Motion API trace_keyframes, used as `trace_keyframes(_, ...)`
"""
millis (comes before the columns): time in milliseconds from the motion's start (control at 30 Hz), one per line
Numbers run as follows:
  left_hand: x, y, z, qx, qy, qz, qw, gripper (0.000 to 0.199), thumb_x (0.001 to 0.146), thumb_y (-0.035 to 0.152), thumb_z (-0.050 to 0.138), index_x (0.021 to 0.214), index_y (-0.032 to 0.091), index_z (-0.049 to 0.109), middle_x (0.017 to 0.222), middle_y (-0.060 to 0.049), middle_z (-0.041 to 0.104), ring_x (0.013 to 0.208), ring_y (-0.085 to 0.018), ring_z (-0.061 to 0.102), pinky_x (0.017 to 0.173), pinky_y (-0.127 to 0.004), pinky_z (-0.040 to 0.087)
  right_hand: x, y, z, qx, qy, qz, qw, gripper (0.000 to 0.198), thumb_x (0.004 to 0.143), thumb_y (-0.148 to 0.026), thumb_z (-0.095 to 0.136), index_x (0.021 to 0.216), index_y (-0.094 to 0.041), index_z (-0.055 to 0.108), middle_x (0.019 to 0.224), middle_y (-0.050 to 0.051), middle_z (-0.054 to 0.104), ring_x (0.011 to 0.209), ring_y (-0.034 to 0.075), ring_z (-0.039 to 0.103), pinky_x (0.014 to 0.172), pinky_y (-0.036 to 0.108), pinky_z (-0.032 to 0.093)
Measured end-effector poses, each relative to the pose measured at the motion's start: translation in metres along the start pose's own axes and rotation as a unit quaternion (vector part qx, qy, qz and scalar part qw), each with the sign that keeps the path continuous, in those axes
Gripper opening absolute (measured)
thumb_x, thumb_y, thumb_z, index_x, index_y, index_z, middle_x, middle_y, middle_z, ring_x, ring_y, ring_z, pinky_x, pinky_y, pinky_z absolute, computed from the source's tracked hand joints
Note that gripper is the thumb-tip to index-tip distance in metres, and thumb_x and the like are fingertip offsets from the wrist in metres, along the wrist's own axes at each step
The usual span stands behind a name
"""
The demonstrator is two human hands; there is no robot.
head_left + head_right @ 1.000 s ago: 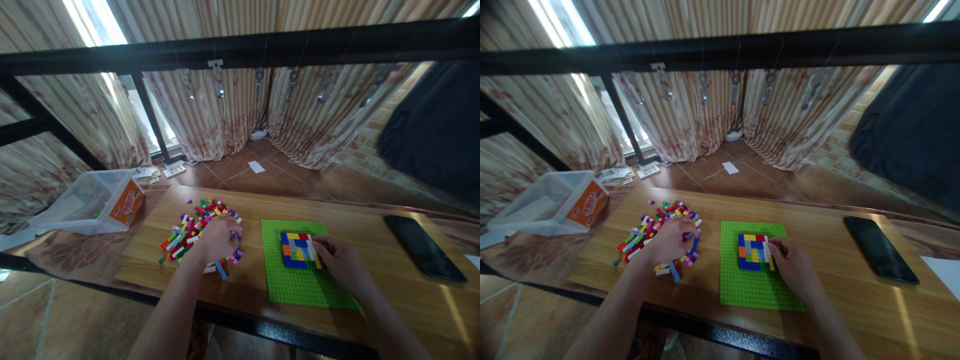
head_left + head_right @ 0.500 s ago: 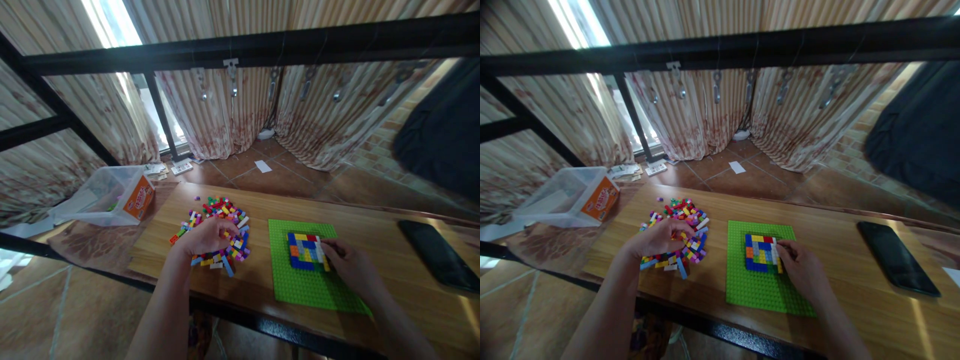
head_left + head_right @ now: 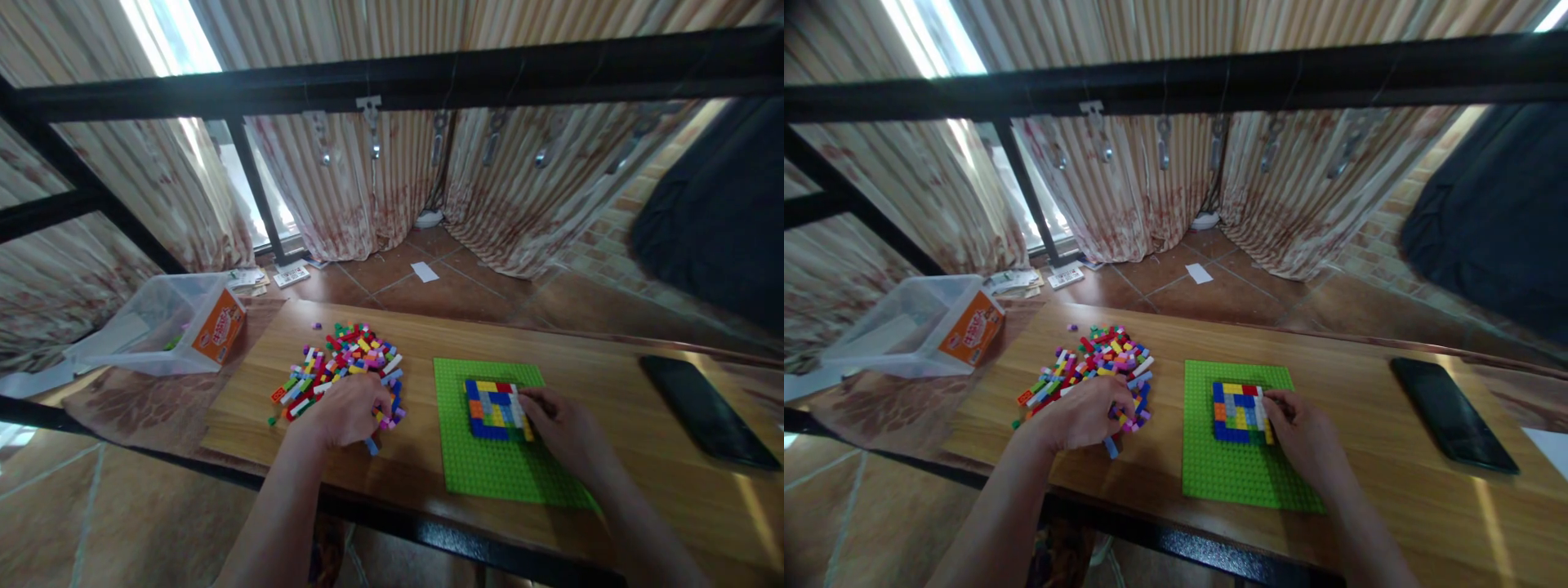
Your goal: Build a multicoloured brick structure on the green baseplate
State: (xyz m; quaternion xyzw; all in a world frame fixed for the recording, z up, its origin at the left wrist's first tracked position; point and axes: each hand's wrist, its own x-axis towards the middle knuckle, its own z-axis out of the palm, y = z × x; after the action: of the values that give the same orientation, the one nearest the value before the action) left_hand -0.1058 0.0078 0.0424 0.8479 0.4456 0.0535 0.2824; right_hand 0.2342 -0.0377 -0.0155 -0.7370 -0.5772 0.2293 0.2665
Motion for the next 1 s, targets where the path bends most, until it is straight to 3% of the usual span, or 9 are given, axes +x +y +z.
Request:
trace_keyframes(200,-0.001,-0.004,-0.004,-0.036,0.011,0.019,0.999,0.011,0.075,0.012,0.060,0.079,0.021,0.067,0.086,-0.001,0.066,0.081,-0.017,0.061,0.073,-0.025,0.045,0.001,0.000,0.000,0.008,-0.006,0.012,1.000,0.035,0.085,-0.046,0.047,0.095,-0.021,0.069,0.086,0.006,0.074,0.077,0.022,0.068,0.069,0.032,0.050)
trace_keyframes(333,0.001,0.001,-0.009,-0.181,-0.006,0.056,0.982,0.006,0.087,0.021,0.054,0.090,0.019,0.059,0.085,-0.002,0.064,0.079,-0.015,0.060,0.073,-0.025,0.047,0.000,-0.003,0.000,0.012,-0.012,0.008,1.000,0.032,0.086,-0.044,0.047,0.094,-0.021,0.068,0.086,0.005,0.074,0.077,0.021,0.067,0.069,0.032,0.049)
trace_keyframes(467,0.007,0.011,-0.009,-0.332,-0.025,0.079,0.940,0.011,0.093,0.028,0.049,0.095,0.018,0.053,0.086,-0.002,0.061,0.074,-0.013,0.060,0.068,-0.025,0.048,-0.001,-0.007,0.000,0.039,-0.013,0.010,0.999,0.031,0.086,-0.044,0.048,0.092,-0.021,0.068,0.084,0.005,0.074,0.076,0.021,0.068,0.067,0.031,0.049)
trace_keyframes(667,0.020,0.021,0.003,-0.486,-0.025,0.030,0.873,0.024,0.089,0.039,0.058,0.093,0.016,0.055,0.076,0.000,0.055,0.064,-0.012,0.056,0.052,-0.022,0.045,-0.004,-0.011,0.000,0.069,0.001,0.001,0.998,0.029,0.084,-0.042,0.050,0.089,-0.021,0.069,0.080,0.005,0.074,0.071,0.019,0.067,0.064,0.029,0.049)
trace_keyframes(800,0.033,0.032,0.018,-0.589,0.003,-0.038,0.807,0.031,0.082,0.042,0.068,0.097,0.015,0.062,0.077,-0.001,0.060,0.063,-0.010,0.056,0.050,-0.019,0.041,-0.006,-0.020,-0.004,0.084,0.095,-0.001,0.992,0.031,0.083,-0.042,0.052,0.089,-0.018,0.070,0.075,0.006,0.072,0.067,0.019,0.065,0.064,0.031,0.048)
trace_keyframes(900,0.043,0.042,0.032,-0.656,0.017,-0.079,0.751,0.037,0.073,0.042,0.077,0.092,0.013,0.065,0.079,-0.003,0.065,0.063,-0.010,0.060,0.054,-0.019,0.043,-0.009,-0.030,-0.003,0.159,0.160,0.005,0.974,0.032,0.083,-0.045,0.055,0.090,-0.017,0.069,0.072,0.005,0.070,0.067,0.019,0.063,0.063,0.030,0.048)
trace_keyframes(1000,0.050,0.050,0.045,-0.693,0.017,-0.111,0.712,0.037,0.068,0.042,0.081,0.085,0.012,0.067,0.074,-0.002,0.064,0.060,-0.009,0.059,0.055,-0.019,0.043,-0.014,-0.043,0.005,0.275,0.112,-0.031,0.954,0.030,0.082,-0.044,0.060,0.093,-0.018,0.068,0.078,0.004,0.069,0.068,0.017,0.062,0.063,0.029,0.049)
